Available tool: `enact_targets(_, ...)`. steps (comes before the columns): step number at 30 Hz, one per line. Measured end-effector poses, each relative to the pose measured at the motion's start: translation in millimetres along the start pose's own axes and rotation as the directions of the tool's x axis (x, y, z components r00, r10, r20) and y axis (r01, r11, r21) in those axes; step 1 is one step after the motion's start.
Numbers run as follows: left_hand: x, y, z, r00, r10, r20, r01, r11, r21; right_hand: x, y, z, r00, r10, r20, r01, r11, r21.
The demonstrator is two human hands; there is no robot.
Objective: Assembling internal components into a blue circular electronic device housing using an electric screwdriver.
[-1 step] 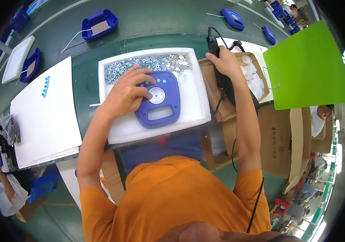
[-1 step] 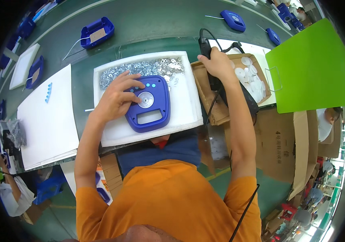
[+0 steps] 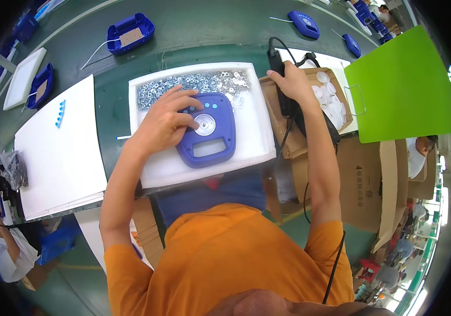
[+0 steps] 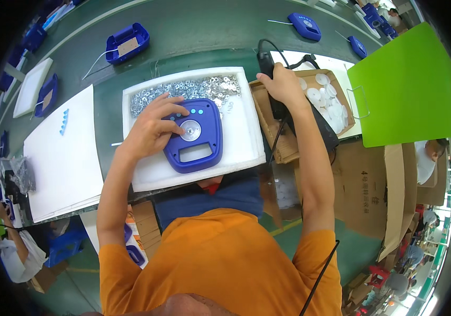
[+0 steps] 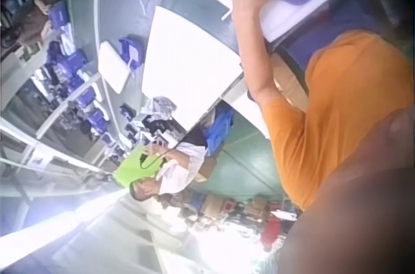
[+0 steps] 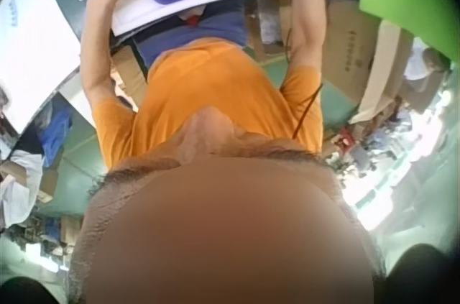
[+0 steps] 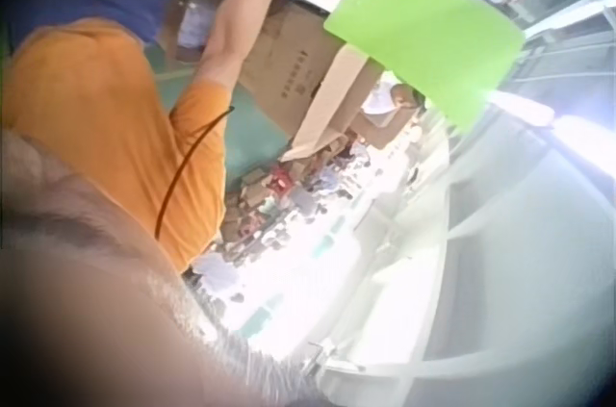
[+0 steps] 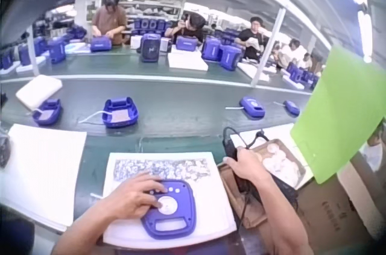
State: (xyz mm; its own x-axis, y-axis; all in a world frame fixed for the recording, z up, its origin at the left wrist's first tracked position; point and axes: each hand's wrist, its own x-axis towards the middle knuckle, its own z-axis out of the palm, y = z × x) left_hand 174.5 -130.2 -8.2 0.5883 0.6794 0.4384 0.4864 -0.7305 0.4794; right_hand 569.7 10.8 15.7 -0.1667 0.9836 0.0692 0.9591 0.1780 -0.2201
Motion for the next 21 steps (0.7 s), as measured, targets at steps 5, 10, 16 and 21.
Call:
enact_targets(5, -4.5, 23.1, -15.1, 0.993, -0.088, 0.084, 0.083, 0.995, 0.058, -23.5, -34.0, 7.1, 0.998, 0.005, -0.059, -0.012, 0.992, -0.124)
enact_targets(10, -24.3, 75.7, -19.7, 0.99, -0.099, 0.098, 0.096, 0.995, 0.037, -76.1, -90.8, 2.6, 0.902, -0.143, -0.408, 0.177, 0.983, 0.046)
enact_targets(16, -40.3, 94.0, 1.1, 0.976, -0.196, 0.093, 0.172, 0.962, 0.214, -107.1, -128.2, 45.8, 0.907, -0.095, -0.41, 0.312, 0.805, 0.505)
enact_targets(21, -37.9, 91.9, 2.1, 0.973, -0.126, 0.192, 0.073, 0.963, 0.26, -111.4, -125.2, 62.1, 0.83, 0.055, -0.556, 0.361, 0.707, 0.609)
